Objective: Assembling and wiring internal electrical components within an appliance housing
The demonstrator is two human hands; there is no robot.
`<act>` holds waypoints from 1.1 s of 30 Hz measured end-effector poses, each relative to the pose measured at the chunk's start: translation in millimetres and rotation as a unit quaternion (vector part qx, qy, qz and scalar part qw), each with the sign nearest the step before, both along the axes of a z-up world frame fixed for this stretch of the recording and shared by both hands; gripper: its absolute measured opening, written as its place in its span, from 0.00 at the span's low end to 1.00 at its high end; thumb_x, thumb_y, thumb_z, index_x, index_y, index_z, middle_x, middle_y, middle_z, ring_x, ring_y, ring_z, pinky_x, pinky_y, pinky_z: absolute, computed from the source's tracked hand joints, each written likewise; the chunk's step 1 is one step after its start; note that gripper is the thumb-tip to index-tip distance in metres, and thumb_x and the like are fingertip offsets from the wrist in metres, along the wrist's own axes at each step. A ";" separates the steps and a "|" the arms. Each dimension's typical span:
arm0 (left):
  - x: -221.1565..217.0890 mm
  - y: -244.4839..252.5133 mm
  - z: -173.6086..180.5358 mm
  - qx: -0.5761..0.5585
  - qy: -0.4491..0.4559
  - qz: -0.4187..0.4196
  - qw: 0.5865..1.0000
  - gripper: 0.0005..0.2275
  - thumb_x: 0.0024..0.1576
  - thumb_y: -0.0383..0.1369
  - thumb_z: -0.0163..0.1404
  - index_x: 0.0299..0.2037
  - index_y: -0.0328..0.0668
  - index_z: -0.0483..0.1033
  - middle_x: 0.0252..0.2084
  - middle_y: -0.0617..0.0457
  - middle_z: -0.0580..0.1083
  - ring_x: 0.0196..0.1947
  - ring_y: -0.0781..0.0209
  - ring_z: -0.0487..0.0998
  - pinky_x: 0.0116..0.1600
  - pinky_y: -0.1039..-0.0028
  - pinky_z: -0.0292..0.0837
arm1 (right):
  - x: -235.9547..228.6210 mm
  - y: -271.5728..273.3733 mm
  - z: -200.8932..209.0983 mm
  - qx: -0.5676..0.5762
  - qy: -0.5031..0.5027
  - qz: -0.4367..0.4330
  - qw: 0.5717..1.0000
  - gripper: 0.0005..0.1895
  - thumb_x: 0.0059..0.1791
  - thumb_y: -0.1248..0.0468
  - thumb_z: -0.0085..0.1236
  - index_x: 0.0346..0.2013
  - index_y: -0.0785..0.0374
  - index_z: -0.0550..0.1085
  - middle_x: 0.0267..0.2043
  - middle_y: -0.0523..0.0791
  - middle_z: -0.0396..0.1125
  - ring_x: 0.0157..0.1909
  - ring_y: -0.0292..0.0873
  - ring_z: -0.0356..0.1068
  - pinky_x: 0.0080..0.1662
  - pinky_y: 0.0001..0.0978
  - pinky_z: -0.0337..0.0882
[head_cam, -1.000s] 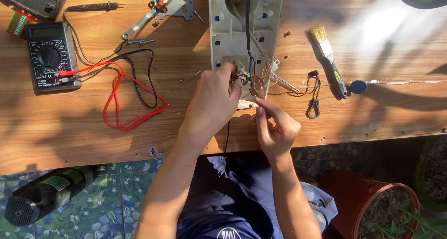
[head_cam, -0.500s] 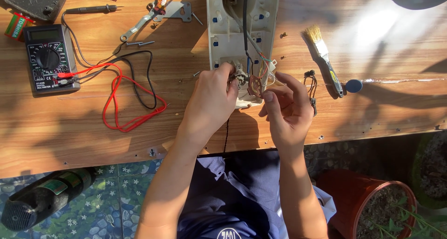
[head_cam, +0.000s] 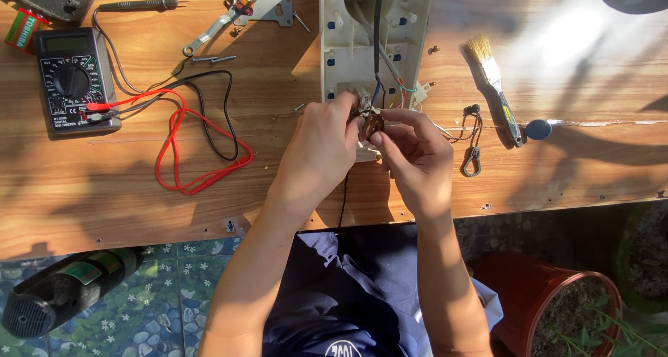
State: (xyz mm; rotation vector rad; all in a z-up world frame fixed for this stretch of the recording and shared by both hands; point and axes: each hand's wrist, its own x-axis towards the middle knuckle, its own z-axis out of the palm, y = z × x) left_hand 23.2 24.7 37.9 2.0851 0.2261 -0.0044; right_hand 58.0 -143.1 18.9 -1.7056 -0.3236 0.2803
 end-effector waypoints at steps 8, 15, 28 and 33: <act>4.9 4.3 -0.7 0.017 0.024 -0.014 0.999 0.09 0.63 0.24 0.46 0.47 0.25 0.75 0.28 0.38 0.77 0.24 0.50 0.82 0.26 0.68 0.78 | 5.4 1.3 -1.5 -0.060 -0.083 0.013 0.995 0.13 0.53 0.73 0.62 0.52 0.65 0.75 0.32 0.53 0.73 0.20 0.37 0.67 0.24 0.27 0.69; 15.0 11.3 2.8 0.088 0.056 -0.041 0.994 0.04 0.62 0.26 0.49 0.38 0.33 0.77 0.24 0.48 0.71 0.19 0.55 0.80 0.23 0.72 0.77 | 16.1 -1.8 -4.0 -0.047 -0.077 0.053 0.995 0.10 0.53 0.74 0.61 0.49 0.65 0.76 0.31 0.53 0.74 0.18 0.36 0.67 0.23 0.26 0.70; 22.1 14.0 8.9 0.084 0.058 -0.049 0.994 0.03 0.59 0.24 0.53 0.34 0.35 0.79 0.27 0.40 0.73 0.24 0.38 0.82 0.27 0.59 0.79 | 15.2 8.0 23.8 -0.173 -0.139 0.050 0.974 0.10 0.52 0.77 0.60 0.46 0.65 0.74 0.30 0.51 0.75 0.18 0.35 0.56 0.23 0.25 0.59; 23.1 14.4 9.2 0.078 0.067 -0.049 0.994 0.04 0.59 0.23 0.52 0.33 0.34 0.80 0.28 0.37 0.73 0.24 0.35 0.82 0.27 0.57 0.80 | 16.2 7.0 23.0 -0.193 -0.117 0.047 0.973 0.10 0.51 0.76 0.62 0.45 0.63 0.75 0.30 0.50 0.76 0.18 0.33 0.55 0.23 0.23 0.57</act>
